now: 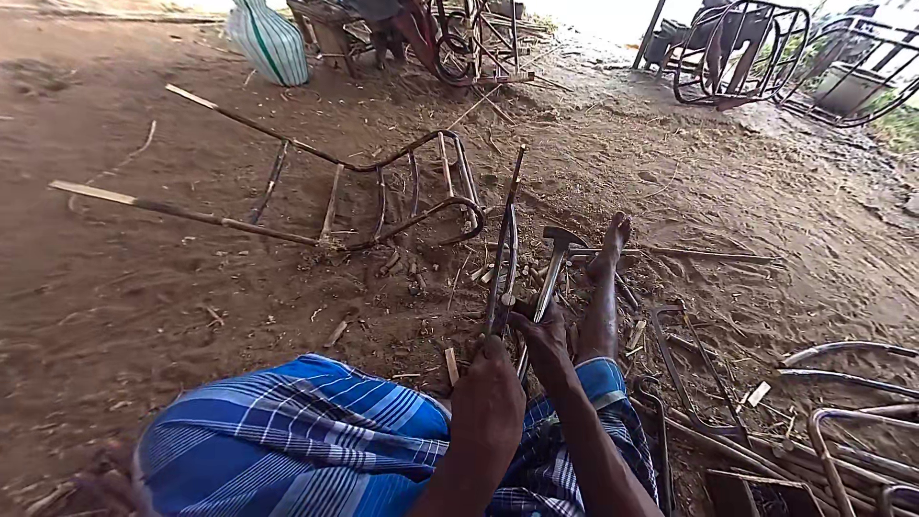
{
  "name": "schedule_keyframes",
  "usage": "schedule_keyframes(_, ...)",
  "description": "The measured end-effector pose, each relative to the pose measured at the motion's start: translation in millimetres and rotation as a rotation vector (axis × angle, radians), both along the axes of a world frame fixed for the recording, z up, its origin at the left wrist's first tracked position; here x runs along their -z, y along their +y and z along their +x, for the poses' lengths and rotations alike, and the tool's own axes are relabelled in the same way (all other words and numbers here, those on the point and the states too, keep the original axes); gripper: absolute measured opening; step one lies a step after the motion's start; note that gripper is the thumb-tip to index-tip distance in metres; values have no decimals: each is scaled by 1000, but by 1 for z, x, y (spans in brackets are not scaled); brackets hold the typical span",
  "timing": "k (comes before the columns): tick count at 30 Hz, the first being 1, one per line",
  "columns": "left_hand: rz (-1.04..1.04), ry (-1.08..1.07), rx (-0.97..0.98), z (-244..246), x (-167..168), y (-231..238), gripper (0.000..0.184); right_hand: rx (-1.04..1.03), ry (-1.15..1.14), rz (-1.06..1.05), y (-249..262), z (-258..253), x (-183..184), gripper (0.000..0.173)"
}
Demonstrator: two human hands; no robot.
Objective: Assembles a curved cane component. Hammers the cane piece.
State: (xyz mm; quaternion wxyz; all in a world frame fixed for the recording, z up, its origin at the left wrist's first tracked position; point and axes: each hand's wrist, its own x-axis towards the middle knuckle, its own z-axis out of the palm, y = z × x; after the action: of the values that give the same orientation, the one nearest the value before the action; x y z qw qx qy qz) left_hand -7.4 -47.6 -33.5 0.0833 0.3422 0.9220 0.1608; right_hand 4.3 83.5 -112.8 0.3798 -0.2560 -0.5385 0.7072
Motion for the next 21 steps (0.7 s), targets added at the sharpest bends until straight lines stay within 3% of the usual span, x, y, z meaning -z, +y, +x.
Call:
schedule_keyframes(15, -3, 30, 3, 2, 5, 1, 31, -10, -59, 22, 6, 0, 2, 40)
schedule_keyframes(17, -16, -2, 5, 2, 3, 1, 31, 1, -170, 17, 5, 6, -4, 44)
schedule_keyframes(21, -66, -51, 13, 1, -2, 2, 27, 14, -566, 56, -2, 53, -34, 35)
